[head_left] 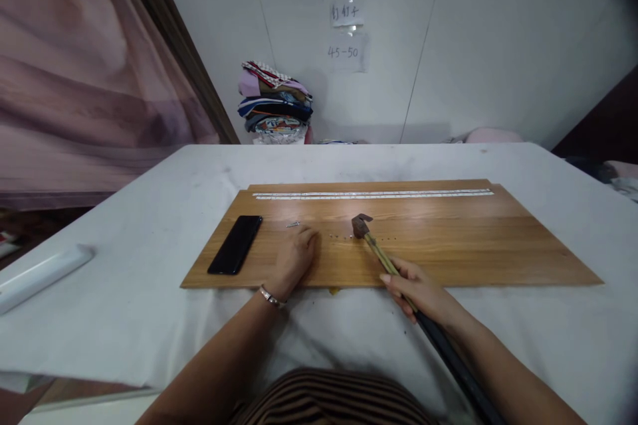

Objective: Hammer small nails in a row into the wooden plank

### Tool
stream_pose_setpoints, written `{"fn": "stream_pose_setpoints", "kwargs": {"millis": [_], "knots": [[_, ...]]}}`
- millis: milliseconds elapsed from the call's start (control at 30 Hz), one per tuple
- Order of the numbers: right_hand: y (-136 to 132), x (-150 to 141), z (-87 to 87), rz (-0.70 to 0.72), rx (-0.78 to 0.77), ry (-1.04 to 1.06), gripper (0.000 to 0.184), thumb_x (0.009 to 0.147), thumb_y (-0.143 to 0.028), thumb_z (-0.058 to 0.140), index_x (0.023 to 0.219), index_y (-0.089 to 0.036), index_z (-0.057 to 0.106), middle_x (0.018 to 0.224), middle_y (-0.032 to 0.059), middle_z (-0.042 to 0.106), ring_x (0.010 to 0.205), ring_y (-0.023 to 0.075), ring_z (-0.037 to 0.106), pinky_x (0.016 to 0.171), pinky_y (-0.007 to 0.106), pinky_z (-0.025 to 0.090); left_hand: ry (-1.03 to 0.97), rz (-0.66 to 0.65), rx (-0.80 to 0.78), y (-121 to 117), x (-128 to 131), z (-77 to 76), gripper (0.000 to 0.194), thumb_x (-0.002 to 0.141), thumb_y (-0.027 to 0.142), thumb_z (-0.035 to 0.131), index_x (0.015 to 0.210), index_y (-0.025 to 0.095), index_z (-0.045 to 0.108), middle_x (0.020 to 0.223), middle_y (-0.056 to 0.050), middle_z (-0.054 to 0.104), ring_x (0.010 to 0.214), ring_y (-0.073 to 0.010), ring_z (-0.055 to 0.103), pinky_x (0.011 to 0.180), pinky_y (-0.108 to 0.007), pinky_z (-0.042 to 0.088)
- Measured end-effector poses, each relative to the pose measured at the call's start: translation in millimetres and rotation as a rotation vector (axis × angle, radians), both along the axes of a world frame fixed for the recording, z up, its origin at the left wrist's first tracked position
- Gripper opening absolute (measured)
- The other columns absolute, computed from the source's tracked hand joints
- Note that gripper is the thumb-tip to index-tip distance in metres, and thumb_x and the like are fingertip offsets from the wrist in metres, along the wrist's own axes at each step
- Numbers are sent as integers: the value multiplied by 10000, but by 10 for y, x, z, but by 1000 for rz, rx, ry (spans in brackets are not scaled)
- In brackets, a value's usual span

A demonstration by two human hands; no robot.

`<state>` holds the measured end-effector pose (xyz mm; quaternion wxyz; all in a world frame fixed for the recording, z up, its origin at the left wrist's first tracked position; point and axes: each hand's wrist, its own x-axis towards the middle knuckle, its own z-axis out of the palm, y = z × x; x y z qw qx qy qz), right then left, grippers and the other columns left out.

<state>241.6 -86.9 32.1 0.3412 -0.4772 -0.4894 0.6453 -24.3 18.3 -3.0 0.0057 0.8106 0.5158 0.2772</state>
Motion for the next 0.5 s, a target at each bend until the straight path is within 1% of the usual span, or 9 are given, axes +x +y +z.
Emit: {"fn": "stream_pose_setpoints", "kwargs": {"millis": [167, 333, 400, 500], "knots": [[-8, 4, 2, -8, -9, -4, 315, 814, -479, 602, 929, -208, 487, 467, -131, 401, 303, 56, 319, 279, 161, 340, -32, 37, 21, -21, 8, 24, 147, 878, 149, 506, 843, 182, 645, 882, -64, 652, 862, -209, 592, 796, -334, 485], [-7, 12, 26, 2, -13, -5, 323, 814, -490, 601, 929, -215, 477, 456, -136, 386, 304, 58, 308, 279, 163, 334, 17, 54, -60, -47, 32, 65, 143, 872, 162, 522, 789, 193, 634, 819, -47, 643, 811, -204, 586, 751, -321, 471], [-2, 10, 28, 9, -13, -5, 319, 814, -487, 602, 924, -215, 477, 461, -135, 385, 304, 57, 310, 279, 164, 335, 58, 73, -66, -45, 44, 84, 170, 884, 166, 508, 782, 187, 642, 830, -59, 650, 835, -215, 586, 782, -336, 467], [2, 5, 27, 4, -18, -15, 327, 801, -500, 612, 880, -220, 464, 470, -131, 393, 303, 56, 320, 279, 166, 339, 113, 125, -37, -32, 47, 97, 209, 907, 178, 477, 814, 179, 664, 906, -80, 662, 898, -238, 581, 843, -370, 456]]}}
